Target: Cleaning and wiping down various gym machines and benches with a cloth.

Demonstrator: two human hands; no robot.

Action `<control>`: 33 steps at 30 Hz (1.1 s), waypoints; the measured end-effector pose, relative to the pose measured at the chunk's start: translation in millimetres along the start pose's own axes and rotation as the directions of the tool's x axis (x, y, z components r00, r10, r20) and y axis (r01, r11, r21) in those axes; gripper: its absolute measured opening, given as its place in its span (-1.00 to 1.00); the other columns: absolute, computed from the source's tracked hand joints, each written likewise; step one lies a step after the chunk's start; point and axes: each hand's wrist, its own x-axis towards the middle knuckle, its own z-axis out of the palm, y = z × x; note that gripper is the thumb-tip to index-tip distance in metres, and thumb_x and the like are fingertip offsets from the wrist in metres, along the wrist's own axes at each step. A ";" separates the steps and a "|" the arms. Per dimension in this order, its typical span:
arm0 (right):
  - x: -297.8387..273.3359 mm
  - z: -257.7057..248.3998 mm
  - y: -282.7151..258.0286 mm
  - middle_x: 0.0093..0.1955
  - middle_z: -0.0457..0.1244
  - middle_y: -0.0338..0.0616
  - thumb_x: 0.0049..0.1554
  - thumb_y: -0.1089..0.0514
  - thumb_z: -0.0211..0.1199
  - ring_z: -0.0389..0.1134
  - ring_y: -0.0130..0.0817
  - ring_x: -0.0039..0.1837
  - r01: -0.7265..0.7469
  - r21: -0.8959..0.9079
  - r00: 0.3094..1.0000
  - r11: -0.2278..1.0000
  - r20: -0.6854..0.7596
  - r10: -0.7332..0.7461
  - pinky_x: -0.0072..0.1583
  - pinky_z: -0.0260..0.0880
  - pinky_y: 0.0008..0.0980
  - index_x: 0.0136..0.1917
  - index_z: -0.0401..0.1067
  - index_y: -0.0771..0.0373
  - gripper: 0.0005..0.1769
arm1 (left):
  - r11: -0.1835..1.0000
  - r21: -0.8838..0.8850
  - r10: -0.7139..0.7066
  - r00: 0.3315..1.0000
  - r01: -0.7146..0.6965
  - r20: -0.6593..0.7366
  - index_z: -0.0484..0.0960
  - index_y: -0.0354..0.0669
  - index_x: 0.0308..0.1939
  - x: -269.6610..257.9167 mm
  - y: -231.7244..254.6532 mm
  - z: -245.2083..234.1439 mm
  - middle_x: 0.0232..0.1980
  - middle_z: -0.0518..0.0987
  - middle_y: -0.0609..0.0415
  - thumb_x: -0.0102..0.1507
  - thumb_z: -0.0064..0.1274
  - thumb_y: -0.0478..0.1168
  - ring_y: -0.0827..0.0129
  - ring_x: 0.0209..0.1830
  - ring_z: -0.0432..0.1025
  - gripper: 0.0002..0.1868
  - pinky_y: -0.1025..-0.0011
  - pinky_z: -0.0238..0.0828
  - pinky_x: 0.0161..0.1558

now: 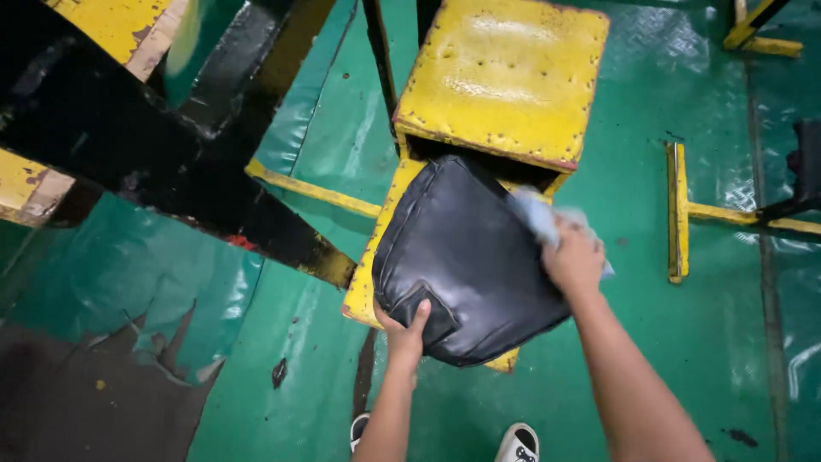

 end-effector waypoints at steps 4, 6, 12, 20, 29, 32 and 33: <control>-3.6 13.3 -53.8 0.51 0.21 -0.09 0.15 0.09 0.10 0.17 -0.03 0.54 -0.176 -0.019 0.984 0.984 -0.013 0.176 0.53 -0.05 0.31 0.56 0.28 -0.22 -0.30 | 0.995 0.080 -0.066 0.997 0.063 0.026 -0.35 -0.11 0.62 7.4 -5.5 1.6 0.66 -0.08 -0.15 0.08 0.39 0.13 0.10 0.64 -0.07 0.37 0.25 -0.17 0.53; -31.9 40.6 -61.9 0.57 0.09 -0.09 -0.07 0.12 0.28 0.08 0.02 0.56 0.316 -0.099 0.919 0.944 -0.214 -0.330 0.47 -0.10 0.30 0.52 0.23 -0.12 -0.13 | 0.996 0.011 -0.088 0.996 0.089 -0.024 -0.31 -0.12 0.62 3.7 -9.4 2.5 0.62 0.04 -0.16 -0.01 0.36 0.15 0.10 0.59 0.05 0.40 0.24 -0.10 0.51; -166.0 25.6 -5.3 0.53 0.16 -0.17 -0.25 0.36 0.26 0.08 -0.10 0.58 0.559 0.186 0.829 0.808 -0.121 -0.546 0.57 -0.15 0.15 0.45 0.30 -0.03 -0.04 | 0.984 0.080 0.170 0.981 -0.162 -0.097 -0.22 -0.33 0.58 8.0 -36.3 8.0 0.53 0.20 -0.35 -0.02 0.36 0.22 -0.01 0.49 0.22 0.40 0.21 0.08 0.47; -200.6 33.6 44.5 0.42 0.32 -0.10 0.07 0.46 0.14 0.23 -0.15 0.58 0.294 0.597 0.919 0.746 -0.392 -0.048 0.56 0.13 -0.21 0.36 0.45 0.20 -0.42 | 0.977 -0.059 -0.208 0.977 0.205 -0.048 -0.02 -0.10 0.53 -104.1 11.6 19.8 0.43 0.36 -0.16 -0.07 0.42 0.15 0.02 0.36 0.36 0.27 0.03 0.30 0.25; -188.9 56.7 69.3 0.26 0.34 -0.10 0.13 0.22 0.36 0.35 -0.29 0.25 -0.151 0.988 0.863 0.017 0.123 0.490 0.29 0.31 -0.29 0.36 0.37 0.37 -0.46 | 0.731 -0.244 -0.552 0.763 0.637 0.337 0.27 0.10 0.47 -123.1 -12.1 12.9 0.37 0.45 0.13 -0.07 0.37 0.10 0.18 0.33 0.35 0.05 -0.06 0.38 0.16; -197.8 57.7 79.1 0.24 0.35 -0.12 0.13 0.19 0.35 0.36 -0.34 0.23 -0.177 0.983 0.891 0.048 0.139 0.433 0.28 0.30 -0.32 0.36 0.39 0.36 -0.45 | 0.829 -0.285 -0.406 0.868 0.481 0.285 0.32 0.06 0.43 -120.3 27.9 9.4 0.38 0.48 0.14 -0.07 0.40 -0.01 0.21 0.35 0.36 0.00 0.00 0.32 0.19; -198.2 59.4 81.4 0.23 0.36 -0.13 0.13 0.18 0.35 0.35 -0.34 0.22 -0.181 0.983 0.902 0.028 0.154 0.404 0.27 0.29 -0.32 0.37 0.40 0.36 -0.45 | 0.857 -0.303 -0.338 0.898 0.417 0.281 0.36 0.03 0.41 -117.1 48.1 7.8 0.36 0.50 0.12 -0.07 0.40 -0.06 0.21 0.35 0.36 -0.03 0.04 0.30 0.20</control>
